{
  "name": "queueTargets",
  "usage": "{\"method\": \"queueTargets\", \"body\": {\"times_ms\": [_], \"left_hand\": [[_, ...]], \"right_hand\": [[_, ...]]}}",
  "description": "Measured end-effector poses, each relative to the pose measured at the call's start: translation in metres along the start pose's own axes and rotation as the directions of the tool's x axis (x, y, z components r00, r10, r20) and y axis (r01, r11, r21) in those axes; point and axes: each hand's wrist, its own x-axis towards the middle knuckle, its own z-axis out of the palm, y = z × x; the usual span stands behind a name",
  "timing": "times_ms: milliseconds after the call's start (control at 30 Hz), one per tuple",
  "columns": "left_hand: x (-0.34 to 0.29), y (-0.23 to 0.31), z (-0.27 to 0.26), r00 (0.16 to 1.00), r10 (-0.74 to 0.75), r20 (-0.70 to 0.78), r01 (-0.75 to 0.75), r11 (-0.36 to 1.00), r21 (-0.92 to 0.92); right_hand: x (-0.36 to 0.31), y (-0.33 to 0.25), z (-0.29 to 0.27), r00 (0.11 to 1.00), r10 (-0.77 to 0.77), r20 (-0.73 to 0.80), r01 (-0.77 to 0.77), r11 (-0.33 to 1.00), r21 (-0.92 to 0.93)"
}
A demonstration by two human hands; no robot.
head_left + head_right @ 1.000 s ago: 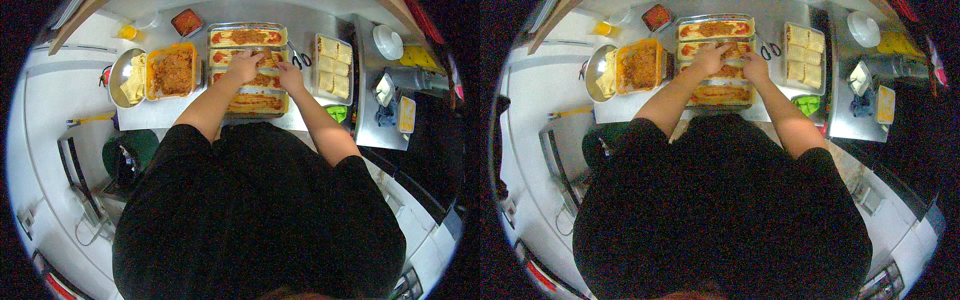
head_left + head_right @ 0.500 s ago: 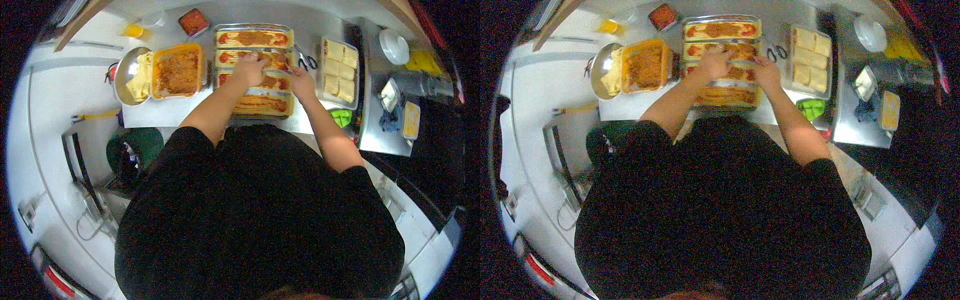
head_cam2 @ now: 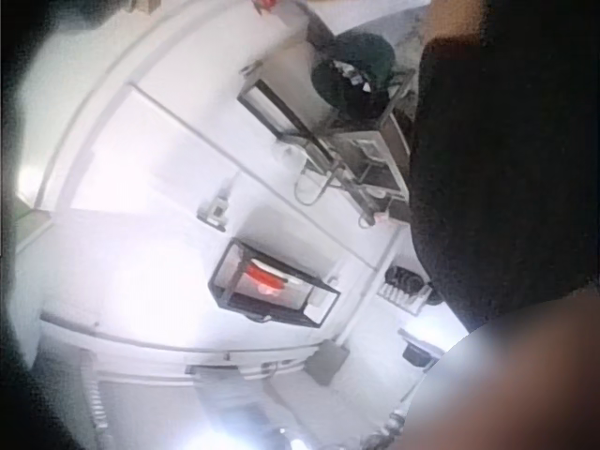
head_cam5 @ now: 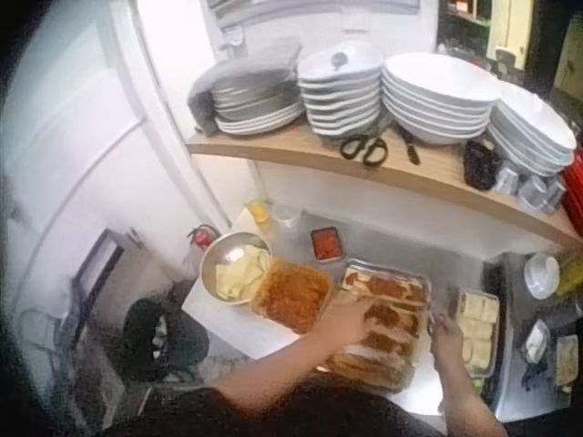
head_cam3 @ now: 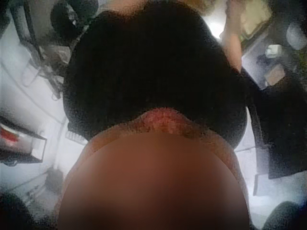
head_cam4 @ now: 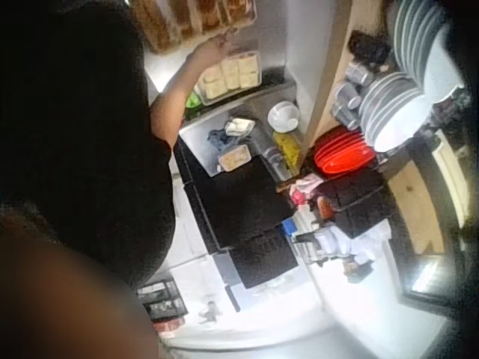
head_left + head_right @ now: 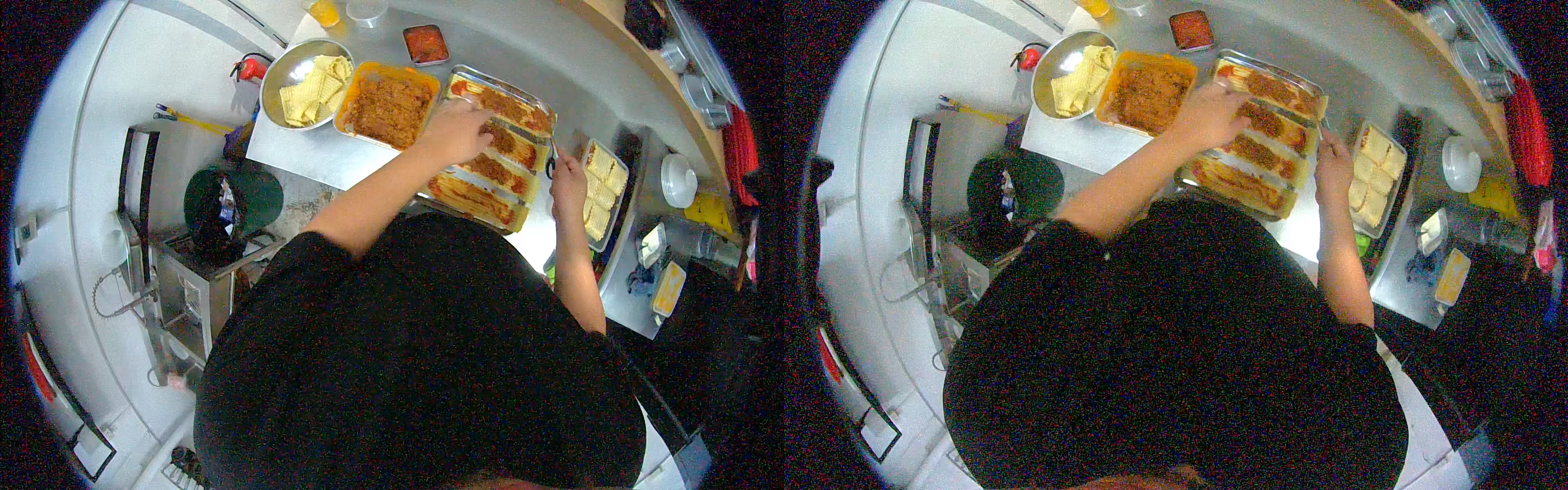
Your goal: The person assembles cannelloni by placing pasta sheets on a tray, spreading tomato sauce over them, and adding a meat filling. The person uses a spoon to distribute the sauce and filling evenly across the pasta sheets.
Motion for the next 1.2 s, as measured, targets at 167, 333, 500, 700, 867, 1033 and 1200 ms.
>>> {"method": "queueTargets", "body": {"times_ms": [167, 333, 500, 700, 867, 1033, 1200], "left_hand": [[-0.079, -0.066, -0.085, 0.951, -0.008, -0.311, 0.045, 0.993, 0.113], [-0.116, -0.112, -0.109, 0.994, -0.019, -0.112, 0.028, 0.997, 0.076], [-0.113, -0.122, -0.11, 0.993, 0.066, -0.094, -0.053, 0.989, 0.138], [-0.125, -0.142, -0.104, 0.982, 0.175, -0.072, -0.162, 0.974, 0.159], [-0.146, -0.163, -0.087, 0.935, 0.3, -0.188, -0.283, 0.953, 0.11], [-0.148, -0.169, -0.076, 0.909, 0.305, -0.284, -0.291, 0.952, 0.09], [-0.147, -0.163, -0.081, 0.921, 0.247, -0.3, -0.248, 0.968, 0.036]], "right_hand": [[-0.016, -0.083, 0.056, 0.86, -0.419, 0.292, 0.497, 0.82, -0.285], [-0.028, -0.147, 0.152, 0.677, -0.278, 0.681, 0.726, 0.403, -0.558], [-0.038, -0.168, 0.185, 0.591, -0.112, 0.799, 0.806, 0.036, -0.591], [-0.043, -0.158, 0.182, 0.617, 0.003, 0.787, 0.78, 0.129, -0.612], [-0.05, -0.134, 0.186, 0.643, -0.067, 0.763, 0.754, 0.225, -0.617], [-0.082, -0.137, 0.187, 0.71, -0.015, 0.704, 0.683, 0.253, -0.685], [-0.114, -0.142, 0.182, 0.721, -0.014, 0.693, 0.639, 0.4, -0.657]]}}
